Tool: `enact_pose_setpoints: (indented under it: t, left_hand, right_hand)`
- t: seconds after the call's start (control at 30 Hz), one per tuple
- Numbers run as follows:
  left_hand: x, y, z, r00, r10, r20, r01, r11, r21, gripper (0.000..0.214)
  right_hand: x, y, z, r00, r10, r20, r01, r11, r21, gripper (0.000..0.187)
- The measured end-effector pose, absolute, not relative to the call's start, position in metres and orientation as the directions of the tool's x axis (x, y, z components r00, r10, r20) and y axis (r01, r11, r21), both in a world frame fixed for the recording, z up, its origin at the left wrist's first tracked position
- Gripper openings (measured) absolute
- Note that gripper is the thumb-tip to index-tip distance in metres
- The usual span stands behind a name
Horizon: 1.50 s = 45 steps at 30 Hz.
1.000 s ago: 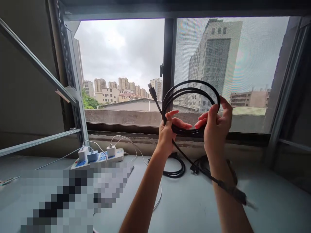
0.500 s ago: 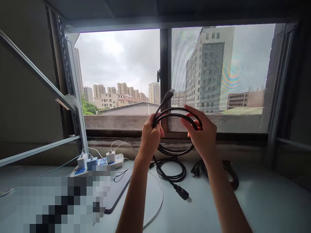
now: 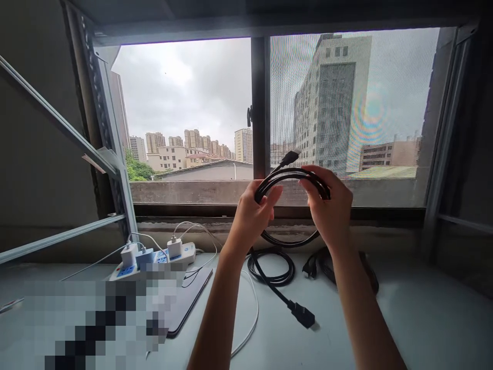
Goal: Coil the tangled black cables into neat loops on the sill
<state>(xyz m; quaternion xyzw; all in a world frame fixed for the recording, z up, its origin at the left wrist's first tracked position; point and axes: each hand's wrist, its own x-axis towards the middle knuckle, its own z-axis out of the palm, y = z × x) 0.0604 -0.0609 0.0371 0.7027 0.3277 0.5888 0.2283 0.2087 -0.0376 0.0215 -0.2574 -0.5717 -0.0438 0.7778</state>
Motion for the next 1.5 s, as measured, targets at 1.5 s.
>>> enact_pose_setpoints:
  t: [1.5]
  left_hand:
    - [0.025,-0.064,0.058,-0.462,0.418,0.782,0.177,-0.820,0.543,0.033]
  right_hand:
    - [0.169,-0.059,0.021,0.262,0.347,0.901,0.441,0.787,-0.431,0.034]
